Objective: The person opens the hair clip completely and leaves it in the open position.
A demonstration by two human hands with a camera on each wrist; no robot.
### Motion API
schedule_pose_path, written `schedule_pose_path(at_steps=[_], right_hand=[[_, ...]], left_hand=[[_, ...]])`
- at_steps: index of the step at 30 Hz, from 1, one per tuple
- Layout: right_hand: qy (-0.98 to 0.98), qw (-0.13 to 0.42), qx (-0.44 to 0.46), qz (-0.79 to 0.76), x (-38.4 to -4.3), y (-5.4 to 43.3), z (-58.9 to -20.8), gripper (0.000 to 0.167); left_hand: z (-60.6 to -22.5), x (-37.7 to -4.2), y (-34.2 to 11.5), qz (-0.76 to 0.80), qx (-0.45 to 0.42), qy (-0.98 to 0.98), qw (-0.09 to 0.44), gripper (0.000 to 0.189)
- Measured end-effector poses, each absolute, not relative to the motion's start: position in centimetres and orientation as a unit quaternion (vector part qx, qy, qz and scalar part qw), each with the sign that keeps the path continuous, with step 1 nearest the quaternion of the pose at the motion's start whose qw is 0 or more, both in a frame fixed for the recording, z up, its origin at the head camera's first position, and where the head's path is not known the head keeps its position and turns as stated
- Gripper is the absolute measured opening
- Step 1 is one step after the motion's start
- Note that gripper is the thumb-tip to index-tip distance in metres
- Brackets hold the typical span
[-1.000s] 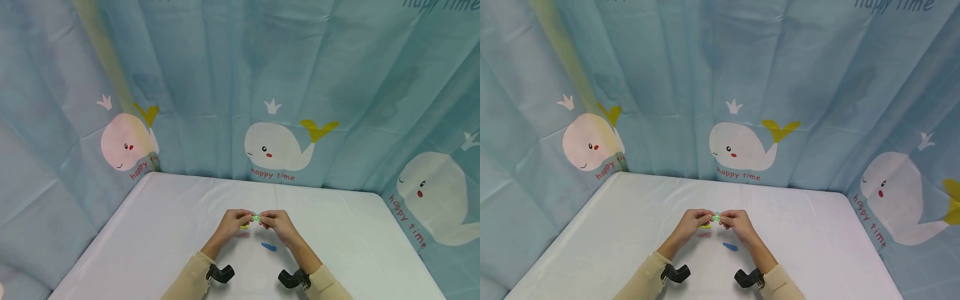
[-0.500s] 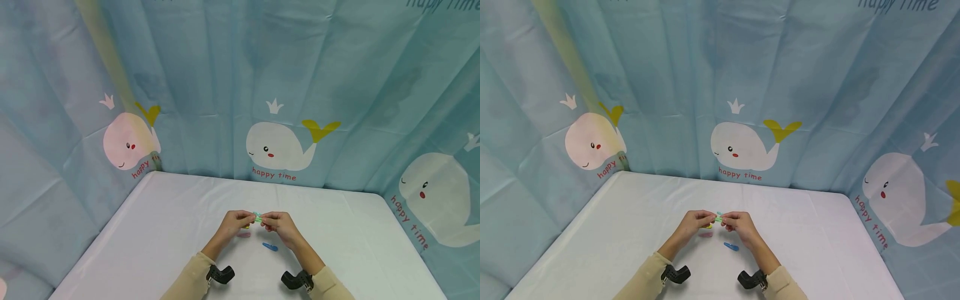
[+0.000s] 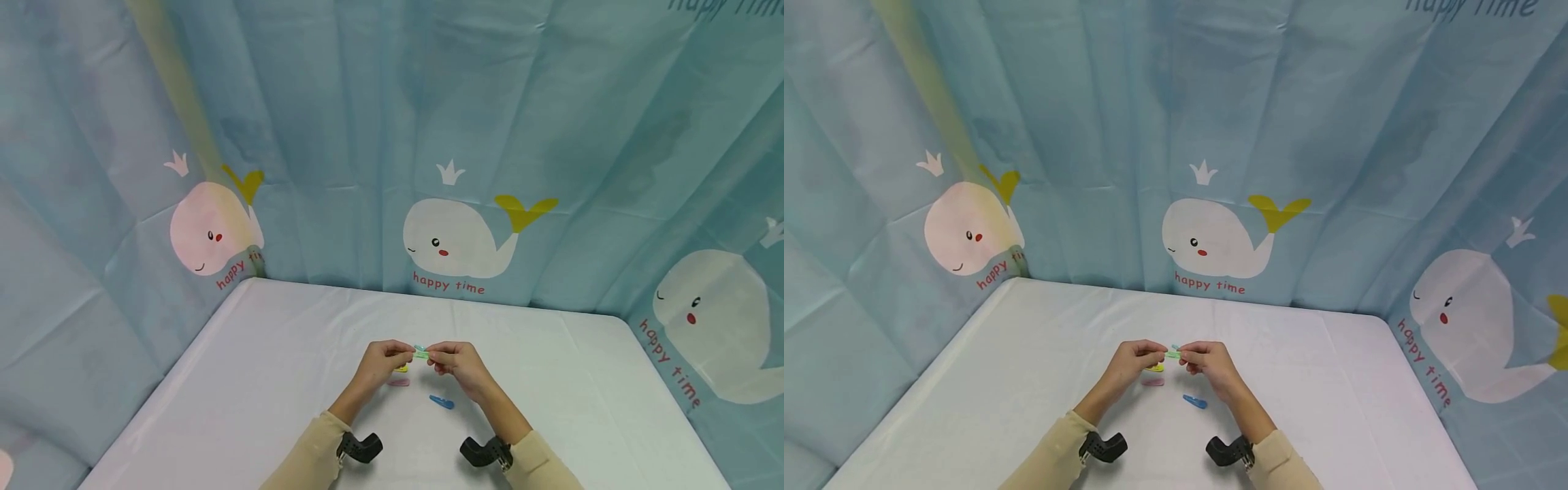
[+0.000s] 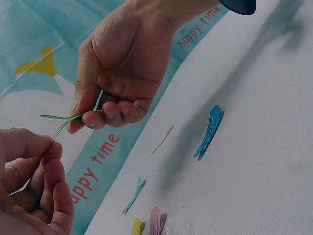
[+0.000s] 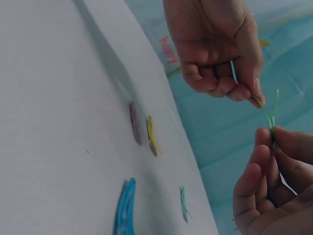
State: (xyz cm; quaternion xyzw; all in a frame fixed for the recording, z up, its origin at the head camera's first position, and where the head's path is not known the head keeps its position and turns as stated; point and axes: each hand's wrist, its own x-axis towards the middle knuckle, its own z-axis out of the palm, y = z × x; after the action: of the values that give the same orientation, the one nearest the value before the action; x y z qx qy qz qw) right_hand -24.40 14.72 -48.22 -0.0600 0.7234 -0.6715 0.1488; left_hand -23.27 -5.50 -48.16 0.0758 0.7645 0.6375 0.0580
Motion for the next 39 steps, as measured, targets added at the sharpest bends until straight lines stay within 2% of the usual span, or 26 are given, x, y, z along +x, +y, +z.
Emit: schedule_pose_path(at_steps=[26,39], right_hand=[[0.773,0.112,-0.04,-0.623,-26.9,14.1,-47.3,0.019],[0.779,0.104,-0.024,-0.618,-28.9,12.3,-47.9,0.014]], left_hand=[[-48.0,-24.6,-5.5,0.616,0.045,0.786,0.028,0.017],[-49.1,-27.0,-6.3,0.597,0.001,0.802,0.02,0.016]])
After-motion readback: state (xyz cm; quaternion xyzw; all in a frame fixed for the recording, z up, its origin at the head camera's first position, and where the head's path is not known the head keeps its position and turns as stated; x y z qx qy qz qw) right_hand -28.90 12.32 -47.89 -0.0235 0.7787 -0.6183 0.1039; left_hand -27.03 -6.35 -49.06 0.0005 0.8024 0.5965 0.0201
